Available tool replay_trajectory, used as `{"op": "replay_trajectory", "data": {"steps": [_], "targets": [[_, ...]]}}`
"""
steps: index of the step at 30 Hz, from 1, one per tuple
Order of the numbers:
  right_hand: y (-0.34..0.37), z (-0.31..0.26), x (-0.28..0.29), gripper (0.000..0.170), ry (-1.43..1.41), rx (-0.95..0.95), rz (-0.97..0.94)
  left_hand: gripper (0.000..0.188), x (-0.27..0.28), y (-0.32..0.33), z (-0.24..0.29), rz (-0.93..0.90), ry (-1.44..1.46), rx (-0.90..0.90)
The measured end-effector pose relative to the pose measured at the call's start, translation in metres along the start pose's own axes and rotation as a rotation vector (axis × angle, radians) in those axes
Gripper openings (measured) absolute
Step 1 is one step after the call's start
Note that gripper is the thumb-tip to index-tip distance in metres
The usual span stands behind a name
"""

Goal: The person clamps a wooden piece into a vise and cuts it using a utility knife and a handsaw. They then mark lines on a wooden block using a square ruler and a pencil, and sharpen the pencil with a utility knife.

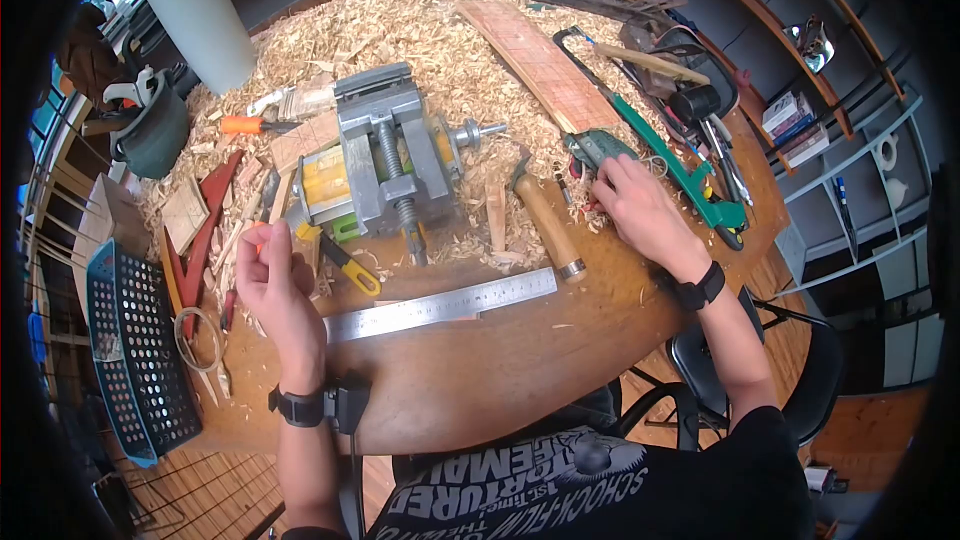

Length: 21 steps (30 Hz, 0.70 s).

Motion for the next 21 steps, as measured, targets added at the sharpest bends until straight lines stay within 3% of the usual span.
{"op": "replay_trajectory", "data": {"steps": [4,10,13,15,21], "targets": [[-0.001,-0.009,0.009,0.017,-0.054,-0.005,0.011,0.011,0.001,0.001,-0.002,0.006,-0.007,0.000],[-0.003,-0.014,0.015,0.013,-0.511,-0.156,0.064,0.011,-0.001,0.001,-0.001,0.002,-0.033,0.001],[-0.004,-0.017,0.019,0.017,-0.706,-0.216,0.066,0.013,0.001,0.001,-0.001,-0.026,0.008,0.005],[-0.003,-0.019,0.026,0.026,-0.906,-0.418,0.015,0.013,0.002,0.001,-0.001,-0.028,0.009,0.002],[-0.003,-0.007,0.012,0.035,-1.399,-0.475,0.074,0.011,0.000,0.001,-0.001,-0.003,-0.016,-0.003]]}}
Point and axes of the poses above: each hand's wrist, its own y-axis away from the middle knuckle, its own x-axis out of the back of the hand, z = x × y, the point moved 1 cm from there along -y, towards the middle knuckle, and after that the axes turned 14 degrees about -x, right-handed, at the moved point
